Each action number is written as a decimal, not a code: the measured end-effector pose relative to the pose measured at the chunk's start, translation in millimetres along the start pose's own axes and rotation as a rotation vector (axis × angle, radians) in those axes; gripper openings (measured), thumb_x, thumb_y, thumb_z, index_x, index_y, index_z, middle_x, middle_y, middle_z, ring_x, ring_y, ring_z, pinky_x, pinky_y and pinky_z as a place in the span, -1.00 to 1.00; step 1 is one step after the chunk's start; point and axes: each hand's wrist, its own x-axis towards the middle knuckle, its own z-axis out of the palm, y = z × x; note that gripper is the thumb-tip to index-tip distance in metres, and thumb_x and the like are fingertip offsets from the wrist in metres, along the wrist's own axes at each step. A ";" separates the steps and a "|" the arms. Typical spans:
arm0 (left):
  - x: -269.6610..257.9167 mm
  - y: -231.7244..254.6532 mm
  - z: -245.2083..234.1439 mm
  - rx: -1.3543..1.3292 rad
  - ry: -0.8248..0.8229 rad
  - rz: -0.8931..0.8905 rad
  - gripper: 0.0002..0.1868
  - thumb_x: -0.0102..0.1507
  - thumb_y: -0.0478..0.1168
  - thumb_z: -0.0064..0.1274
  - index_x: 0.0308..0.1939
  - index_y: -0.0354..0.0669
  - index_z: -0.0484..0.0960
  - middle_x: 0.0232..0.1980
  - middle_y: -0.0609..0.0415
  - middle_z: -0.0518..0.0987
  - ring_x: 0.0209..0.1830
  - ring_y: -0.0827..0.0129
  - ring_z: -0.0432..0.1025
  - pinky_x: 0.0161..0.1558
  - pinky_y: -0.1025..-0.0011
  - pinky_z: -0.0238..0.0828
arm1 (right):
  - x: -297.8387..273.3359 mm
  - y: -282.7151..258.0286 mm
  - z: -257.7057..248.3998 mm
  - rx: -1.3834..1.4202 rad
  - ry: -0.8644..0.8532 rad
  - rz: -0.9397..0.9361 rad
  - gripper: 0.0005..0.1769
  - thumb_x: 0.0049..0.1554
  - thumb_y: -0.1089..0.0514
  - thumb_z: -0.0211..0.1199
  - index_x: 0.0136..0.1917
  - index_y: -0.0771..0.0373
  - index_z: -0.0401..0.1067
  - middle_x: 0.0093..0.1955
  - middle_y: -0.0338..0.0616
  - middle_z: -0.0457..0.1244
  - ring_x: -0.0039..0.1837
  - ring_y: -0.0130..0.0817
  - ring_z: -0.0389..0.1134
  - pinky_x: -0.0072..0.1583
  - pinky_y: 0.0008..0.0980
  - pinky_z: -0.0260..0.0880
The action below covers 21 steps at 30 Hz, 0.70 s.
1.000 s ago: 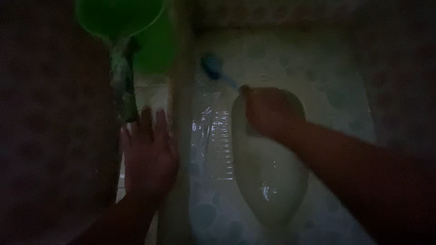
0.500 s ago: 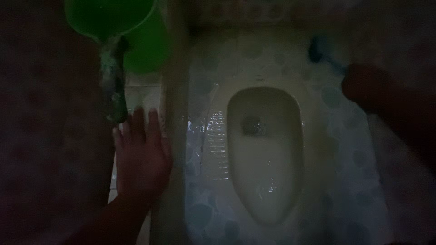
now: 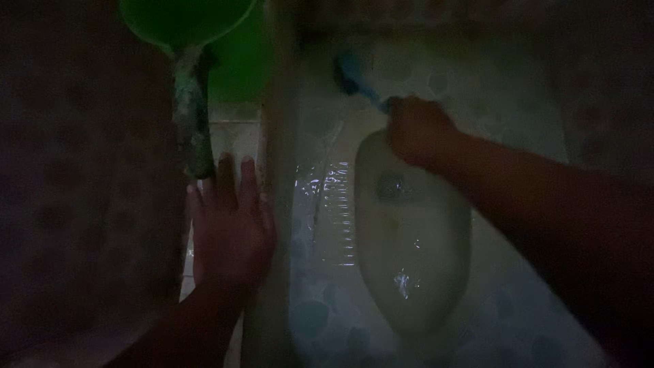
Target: The person rinses a squat toilet with water from a small green bucket, pours a cleaning liquid from a bottle onto the surface, and scrubs the toilet with a long-handled brush while continuing to rinse.
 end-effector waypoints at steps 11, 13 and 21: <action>-3.5 0.8 2.3 0.070 -0.037 -0.015 -0.31 0.39 -0.02 -0.34 0.54 -0.31 0.05 0.56 -0.42 0.00 0.51 -0.32 -0.06 0.42 -0.26 -0.24 | 50.8 -37.9 -4.8 0.011 -0.086 -0.067 -0.73 0.39 0.15 -0.09 0.19 0.23 0.41 -0.08 0.10 0.35 -0.19 -0.16 0.39 -0.18 -0.09 0.45; -5.7 -1.1 6.6 0.105 -0.029 0.003 -0.30 0.39 -0.02 -0.34 0.54 -0.34 0.05 0.56 -0.44 0.01 0.51 -0.33 -0.05 0.43 -0.27 -0.23 | 73.8 -34.8 0.8 -0.032 -0.071 -0.062 -0.73 0.39 0.15 -0.08 0.18 0.23 0.41 -0.08 0.09 0.35 -0.19 -0.17 0.38 -0.18 -0.10 0.45; -8.0 -2.3 7.9 -0.020 0.065 0.024 -0.39 0.44 -0.09 -0.31 0.53 -0.31 0.13 0.57 -0.43 0.06 0.57 -0.32 -0.02 0.46 -0.29 -0.20 | 109.1 -19.8 3.7 -0.168 -0.085 -0.059 -0.74 0.39 0.11 -0.06 0.16 0.24 0.41 -0.08 0.07 0.33 -0.20 -0.20 0.35 -0.17 -0.11 0.45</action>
